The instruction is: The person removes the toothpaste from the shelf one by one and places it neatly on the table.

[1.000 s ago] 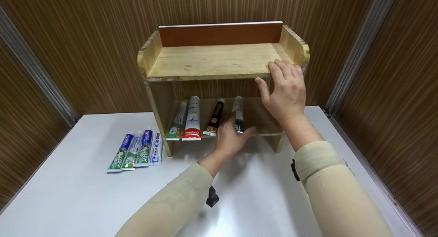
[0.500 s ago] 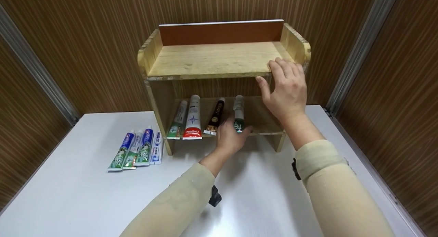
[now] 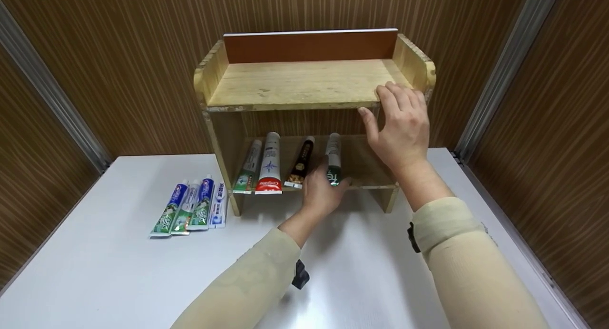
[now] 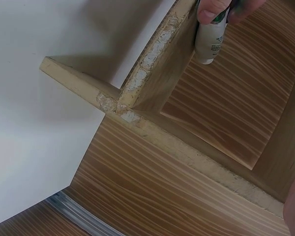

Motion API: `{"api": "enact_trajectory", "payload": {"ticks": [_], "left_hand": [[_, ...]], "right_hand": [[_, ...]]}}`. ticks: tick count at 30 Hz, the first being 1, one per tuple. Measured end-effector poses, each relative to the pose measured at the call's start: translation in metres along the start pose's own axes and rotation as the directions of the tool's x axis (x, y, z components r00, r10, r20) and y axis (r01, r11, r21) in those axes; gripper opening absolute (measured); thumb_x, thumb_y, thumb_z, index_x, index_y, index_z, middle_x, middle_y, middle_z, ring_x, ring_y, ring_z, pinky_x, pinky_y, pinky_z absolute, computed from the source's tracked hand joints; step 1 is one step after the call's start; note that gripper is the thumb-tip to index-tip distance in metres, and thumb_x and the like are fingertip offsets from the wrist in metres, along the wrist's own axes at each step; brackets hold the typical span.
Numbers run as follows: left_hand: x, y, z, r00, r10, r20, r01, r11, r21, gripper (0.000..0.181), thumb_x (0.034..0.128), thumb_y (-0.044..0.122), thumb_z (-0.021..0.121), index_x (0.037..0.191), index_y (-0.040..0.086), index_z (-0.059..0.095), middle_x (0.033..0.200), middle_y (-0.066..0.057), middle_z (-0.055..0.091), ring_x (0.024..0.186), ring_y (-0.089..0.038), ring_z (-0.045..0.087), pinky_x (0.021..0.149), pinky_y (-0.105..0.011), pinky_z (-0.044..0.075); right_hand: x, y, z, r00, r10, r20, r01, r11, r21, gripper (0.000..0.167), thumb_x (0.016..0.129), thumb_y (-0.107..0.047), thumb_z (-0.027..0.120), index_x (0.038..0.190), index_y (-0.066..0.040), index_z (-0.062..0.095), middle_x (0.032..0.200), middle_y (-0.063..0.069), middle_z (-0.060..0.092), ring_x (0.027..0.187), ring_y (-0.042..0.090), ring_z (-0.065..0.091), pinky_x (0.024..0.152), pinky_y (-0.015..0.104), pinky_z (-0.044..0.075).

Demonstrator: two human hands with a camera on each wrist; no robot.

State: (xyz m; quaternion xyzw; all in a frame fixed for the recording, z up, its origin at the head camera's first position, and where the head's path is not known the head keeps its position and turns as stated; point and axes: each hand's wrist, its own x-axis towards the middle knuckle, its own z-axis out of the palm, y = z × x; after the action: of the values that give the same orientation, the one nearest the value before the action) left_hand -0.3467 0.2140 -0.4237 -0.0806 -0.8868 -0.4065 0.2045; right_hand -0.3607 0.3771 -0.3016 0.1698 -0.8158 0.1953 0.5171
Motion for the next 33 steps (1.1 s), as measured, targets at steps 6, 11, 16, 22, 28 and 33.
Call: {"api": "enact_trajectory", "payload": {"ticks": [6,11,16,22,28,33], "left_hand": [[0.000,0.001,-0.001,1.000,-0.003,0.013,0.003,1.000,-0.010,0.070,0.0899,0.030,0.086,0.147,0.000,0.059,0.137,-0.014,0.069,0.117,-0.026,0.068,0.103,-0.036,0.053],[-0.001,0.002,0.000,1.000,-0.004,0.012,0.005,1.000,-0.014,0.068,0.0879,0.026,0.087,0.146,0.001,0.060,0.135,-0.013,0.070,0.116,-0.025,0.068,0.102,-0.035,0.054],[-0.002,0.002,0.002,1.000,0.011,-0.009,-0.011,1.000,-0.017,0.067,0.0860,0.024,0.088,0.143,0.001,0.062,0.131,-0.013,0.071,0.113,-0.025,0.069,0.099,-0.035,0.055],[-0.003,0.001,0.000,1.000,0.014,-0.001,-0.014,1.000,-0.028,0.066,0.0856,0.025,0.089,0.142,0.002,0.063,0.127,-0.012,0.073,0.110,-0.025,0.070,0.098,-0.036,0.055],[-0.003,0.000,-0.006,0.999,-0.003,0.043,0.009,0.989,-0.147,0.060,0.0854,0.015,0.085,0.140,0.002,0.064,0.120,-0.012,0.076,0.101,-0.020,0.071,0.089,-0.032,0.056],[-0.004,0.000,-0.010,0.995,-0.009,0.098,0.029,0.979,-0.200,0.058,0.0860,0.013,0.085,0.139,0.003,0.065,0.119,-0.010,0.077,0.099,-0.019,0.071,0.088,-0.032,0.056]], "right_hand": [[0.000,0.001,-0.001,1.000,0.003,0.003,-0.003,1.000,-0.009,0.048,0.098,-0.038,0.069,0.128,0.000,0.071,0.130,0.021,0.069,0.126,0.044,0.059,0.118,0.053,0.035],[-0.001,0.002,-0.002,1.000,0.006,-0.001,-0.006,1.000,-0.005,0.048,0.097,-0.038,0.069,0.128,0.000,0.071,0.130,0.020,0.070,0.127,0.043,0.059,0.118,0.052,0.035],[-0.002,0.003,-0.002,1.000,0.000,-0.001,0.000,1.000,-0.008,0.049,0.098,-0.038,0.068,0.128,0.000,0.071,0.130,0.020,0.070,0.127,0.044,0.059,0.117,0.053,0.036],[-0.002,0.002,-0.003,1.000,-0.004,0.012,0.004,1.000,-0.020,0.050,0.099,-0.039,0.066,0.129,0.000,0.070,0.131,0.021,0.069,0.127,0.044,0.059,0.117,0.055,0.035],[-0.002,0.002,-0.003,1.000,0.001,-0.002,-0.001,1.000,-0.010,0.048,0.098,-0.037,0.068,0.128,0.000,0.071,0.130,0.021,0.069,0.125,0.044,0.060,0.116,0.055,0.036],[-0.002,0.003,-0.003,1.000,-0.004,0.000,0.004,1.000,-0.013,0.049,0.098,-0.037,0.068,0.128,0.000,0.071,0.130,0.020,0.069,0.125,0.044,0.059,0.116,0.055,0.036]]}}
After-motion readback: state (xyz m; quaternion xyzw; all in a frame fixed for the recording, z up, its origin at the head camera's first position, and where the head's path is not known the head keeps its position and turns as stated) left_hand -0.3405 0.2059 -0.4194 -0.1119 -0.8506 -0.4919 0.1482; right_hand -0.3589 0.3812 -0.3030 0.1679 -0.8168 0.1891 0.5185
